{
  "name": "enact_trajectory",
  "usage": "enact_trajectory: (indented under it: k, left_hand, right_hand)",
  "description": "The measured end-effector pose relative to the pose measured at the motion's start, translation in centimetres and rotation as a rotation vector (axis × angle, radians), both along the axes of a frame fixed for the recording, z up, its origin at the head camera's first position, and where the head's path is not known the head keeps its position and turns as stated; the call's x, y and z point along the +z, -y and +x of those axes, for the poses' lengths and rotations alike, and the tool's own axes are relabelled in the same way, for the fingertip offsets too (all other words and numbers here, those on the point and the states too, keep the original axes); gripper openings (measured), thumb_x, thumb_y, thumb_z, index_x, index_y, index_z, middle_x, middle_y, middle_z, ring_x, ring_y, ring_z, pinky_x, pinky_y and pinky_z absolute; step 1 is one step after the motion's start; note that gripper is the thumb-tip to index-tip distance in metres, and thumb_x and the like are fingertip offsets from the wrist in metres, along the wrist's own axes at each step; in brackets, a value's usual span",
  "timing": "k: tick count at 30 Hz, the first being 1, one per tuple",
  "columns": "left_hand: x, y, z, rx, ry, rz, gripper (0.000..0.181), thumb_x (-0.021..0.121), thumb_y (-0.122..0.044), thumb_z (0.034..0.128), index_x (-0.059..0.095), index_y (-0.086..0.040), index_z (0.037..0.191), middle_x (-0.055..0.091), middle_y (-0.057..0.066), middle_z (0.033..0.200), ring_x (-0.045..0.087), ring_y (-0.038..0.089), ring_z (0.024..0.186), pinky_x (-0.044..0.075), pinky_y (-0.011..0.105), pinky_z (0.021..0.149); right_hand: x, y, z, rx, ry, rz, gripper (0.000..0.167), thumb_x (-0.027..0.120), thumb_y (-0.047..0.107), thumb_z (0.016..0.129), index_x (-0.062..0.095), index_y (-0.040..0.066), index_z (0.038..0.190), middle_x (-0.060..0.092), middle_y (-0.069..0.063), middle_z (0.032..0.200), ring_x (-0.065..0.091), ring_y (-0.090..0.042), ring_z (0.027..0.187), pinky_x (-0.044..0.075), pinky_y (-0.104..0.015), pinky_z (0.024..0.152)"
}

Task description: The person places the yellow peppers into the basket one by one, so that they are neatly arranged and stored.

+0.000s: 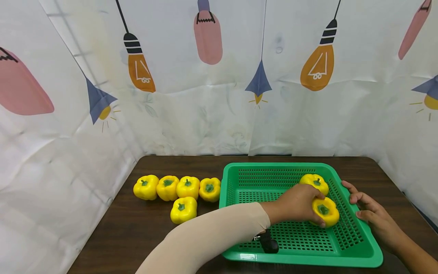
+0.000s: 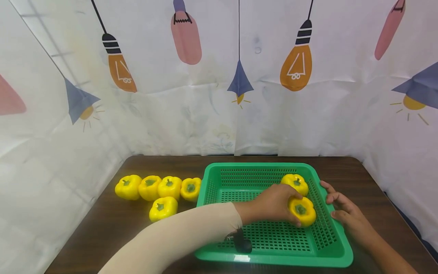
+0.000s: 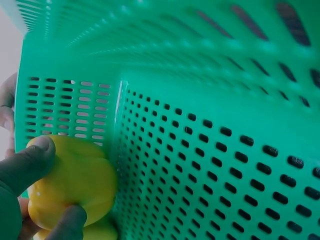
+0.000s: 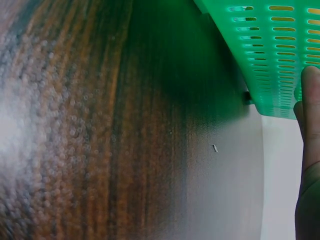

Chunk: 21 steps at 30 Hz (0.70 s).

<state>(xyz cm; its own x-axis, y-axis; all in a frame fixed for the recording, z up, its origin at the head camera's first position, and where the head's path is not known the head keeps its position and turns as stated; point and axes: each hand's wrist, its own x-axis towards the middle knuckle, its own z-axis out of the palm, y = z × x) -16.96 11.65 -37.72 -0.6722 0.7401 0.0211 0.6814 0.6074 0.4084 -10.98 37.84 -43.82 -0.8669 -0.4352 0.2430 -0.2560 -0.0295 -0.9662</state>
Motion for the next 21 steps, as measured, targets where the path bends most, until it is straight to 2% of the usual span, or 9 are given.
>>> enact_trajectory:
  k: [9,21]
  left_hand:
    - [-0.20,-0.09,0.44,0.015,-0.053,-0.043,0.068,0.095,-0.051,0.0677,0.071,-0.028,0.128,0.067,-0.024,0.115,0.053,-0.009,0.091,0.041,0.007,0.077]
    - [-0.28,0.03,0.39,-0.037,-0.081,-0.109,0.071,0.094,-0.048,0.0709,0.068,-0.026,0.133,0.064,-0.022,0.124,0.055,-0.009,0.103,0.041,0.007,0.088]
  right_hand:
    - [-0.01,-0.02,0.03,0.000,0.001,-0.005,0.034,0.026,-0.015,0.098,0.044,0.008,0.115,0.008,0.006,0.168,0.028,0.001,0.140,0.056,-0.029,0.091]
    - [-0.15,-0.06,-0.07,0.008,0.002,-0.009,0.036,0.025,-0.016,0.097,0.045,0.009,0.115,0.008,0.008,0.168,0.028,0.000,0.140,0.055,-0.027,0.092]
